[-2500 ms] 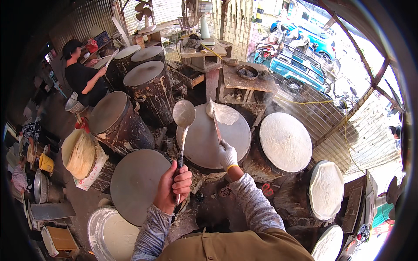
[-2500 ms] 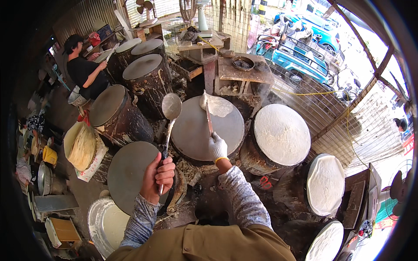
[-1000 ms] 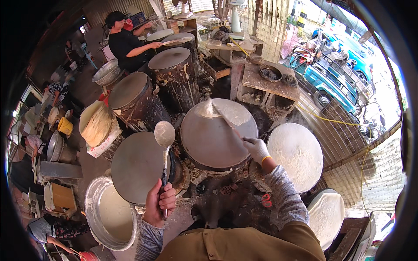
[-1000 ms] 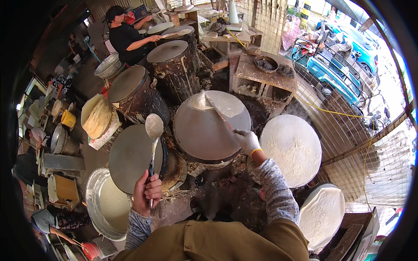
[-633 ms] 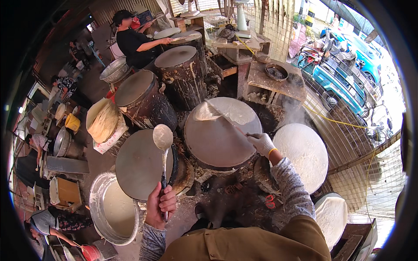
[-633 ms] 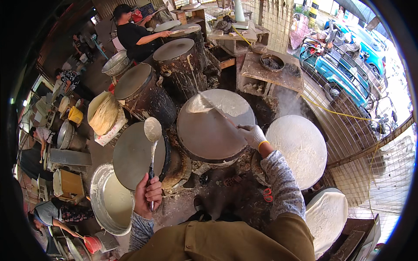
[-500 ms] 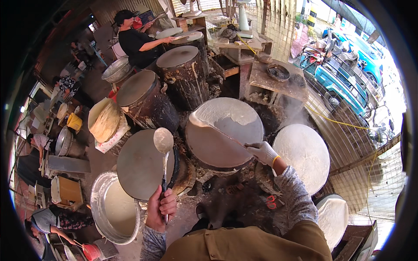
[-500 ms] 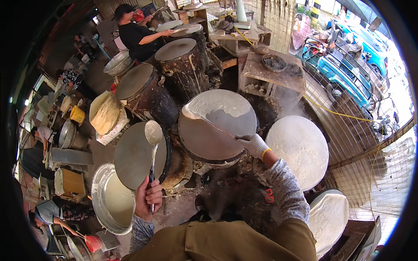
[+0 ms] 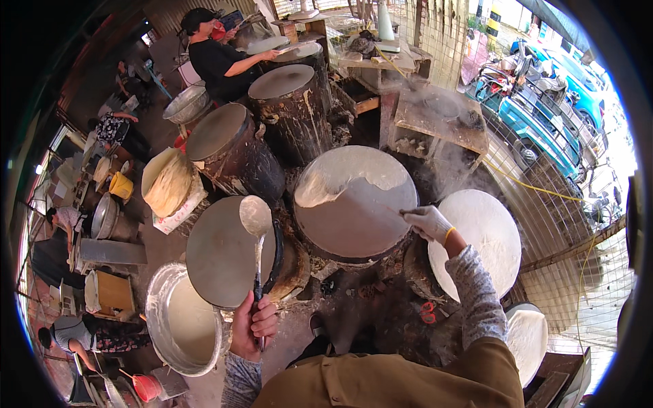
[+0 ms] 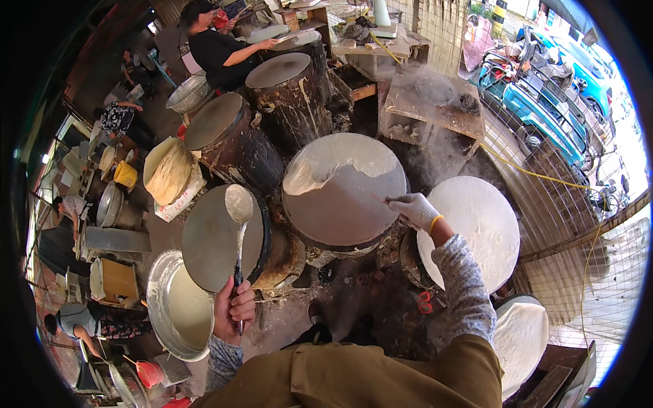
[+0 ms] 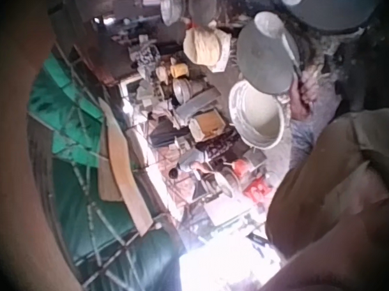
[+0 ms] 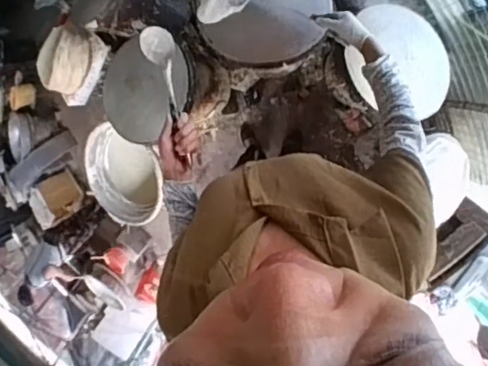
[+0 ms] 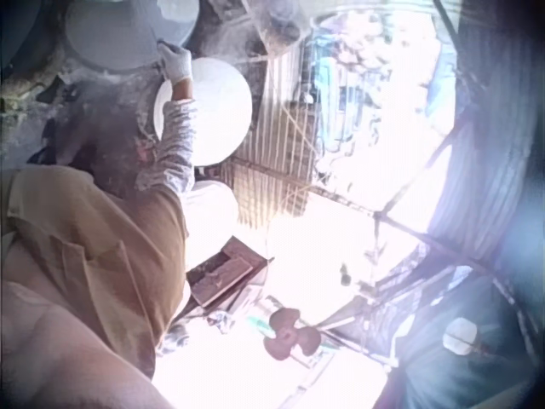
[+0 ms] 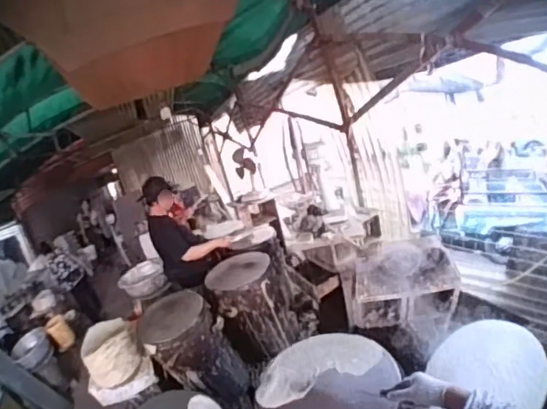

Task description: The person ladles batter onto multiple hot griddles, spreads it into thin circles, and flips the crepes as they cook. Finished crepes are stacked on a nearby tray.

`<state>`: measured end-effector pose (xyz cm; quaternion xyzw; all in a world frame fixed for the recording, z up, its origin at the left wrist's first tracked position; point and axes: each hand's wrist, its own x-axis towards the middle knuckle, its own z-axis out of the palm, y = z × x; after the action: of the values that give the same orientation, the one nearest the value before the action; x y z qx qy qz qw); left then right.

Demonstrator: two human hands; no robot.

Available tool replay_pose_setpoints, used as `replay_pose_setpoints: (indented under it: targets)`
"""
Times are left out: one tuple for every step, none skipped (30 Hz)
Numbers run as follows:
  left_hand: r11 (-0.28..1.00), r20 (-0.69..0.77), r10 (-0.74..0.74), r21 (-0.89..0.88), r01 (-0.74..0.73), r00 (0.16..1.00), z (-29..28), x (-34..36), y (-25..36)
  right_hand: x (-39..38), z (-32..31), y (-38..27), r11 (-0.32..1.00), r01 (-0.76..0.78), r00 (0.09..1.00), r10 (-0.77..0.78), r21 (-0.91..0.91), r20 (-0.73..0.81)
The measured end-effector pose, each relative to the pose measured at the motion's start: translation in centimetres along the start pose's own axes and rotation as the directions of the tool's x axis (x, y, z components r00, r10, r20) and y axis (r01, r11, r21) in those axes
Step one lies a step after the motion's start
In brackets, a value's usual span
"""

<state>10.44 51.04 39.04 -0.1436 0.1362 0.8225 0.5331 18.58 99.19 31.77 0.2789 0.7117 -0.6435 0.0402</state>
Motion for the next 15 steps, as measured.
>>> replay_pose_setpoints:
  targets:
    - [1.0, -0.004, 0.001, -0.015, -0.001, 1.0, 0.0, 0.2, -0.2, 1.5, -0.2, 0.1, 1.0, 0.015, 1.0, -0.015, -0.02, -0.016]
    - [1.0, -0.002, -0.001, -0.028, 0.001, 1.0, 0.1, 0.6, -0.3, 2.5, -0.1, -0.2, 0.999, 0.033, 0.999, -0.035, -0.041, -0.037]
    - [0.999, 0.0, -0.003, -0.04, 0.003, 1.0, 0.1, 0.9, -0.4, 2.9, 0.2, -0.3, 0.998, 0.028, 1.0, -0.028, -0.061, -0.013]
    - [1.0, 0.014, -0.001, -0.031, 0.001, 1.0, 0.1, 1.0, -0.3, 2.6, 0.5, -0.5, 0.996, 0.012, 0.999, -0.01, -0.089, 0.031]
    - [1.0, 0.023, 0.009, -0.024, -0.008, 1.0, -0.2, 0.6, -0.4, 1.7, 1.3, -0.6, 0.993, -0.001, 0.996, 0.011, -0.118, 0.083]
    - [1.0, 0.033, 0.018, -0.017, -0.018, 0.999, -0.5, 0.2, -0.4, 1.1, 2.0, -0.3, 0.989, -0.013, 0.99, 0.033, -0.148, 0.134]
    - [1.0, 0.037, 0.028, 0.0, -0.028, 0.999, -0.7, -0.5, -0.6, 0.4, 1.2, 1.0, 0.988, -0.04, 0.984, 0.064, -0.147, 0.164]
    - [0.999, 0.046, 0.04, 0.019, -0.041, 0.998, -0.7, -1.1, -0.7, -0.8, 0.1, 1.3, 0.99, -0.06, 0.976, 0.085, -0.129, 0.2]
    - [0.998, 0.054, 0.054, 0.038, -0.056, 0.997, -0.8, -1.4, -0.8, -1.4, -1.0, 1.0, 0.99, -0.064, 0.977, 0.088, -0.125, 0.192]
    - [0.997, 0.056, 0.065, 0.034, -0.067, 0.996, -0.8, -1.4, -0.9, -1.9, -1.5, 1.0, 0.99, -0.075, 0.979, 0.095, -0.117, 0.18]
    - [0.997, 0.046, 0.073, 0.032, -0.075, 0.996, -0.9, -1.5, -1.1, -1.2, -1.5, 1.0, 0.994, -0.048, 0.987, 0.062, -0.098, 0.148]
    - [0.996, 0.034, 0.082, 0.03, -0.083, 0.996, -0.9, -1.7, -1.2, 0.2, -1.3, 0.6, 0.997, -0.021, 0.993, 0.03, -0.08, 0.116]
    - [0.995, 0.01, 0.095, 0.028, -0.095, 0.995, -1.1, -1.7, -1.3, 1.6, -0.4, -0.1, 0.999, 0.0, 0.998, 0.002, -0.046, 0.059]
    - [0.996, 0.013, 0.084, 0.035, -0.085, 0.996, -1.1, -1.3, -1.4, 2.9, 0.0, -0.7, 1.0, 0.009, 0.997, -0.007, -0.02, 0.078]
    - [0.996, 0.016, 0.072, 0.043, -0.073, 0.997, -1.0, -0.8, -1.5, 3.5, 0.3, -1.2, 0.999, 0.012, 0.994, -0.007, -0.046, 0.109]
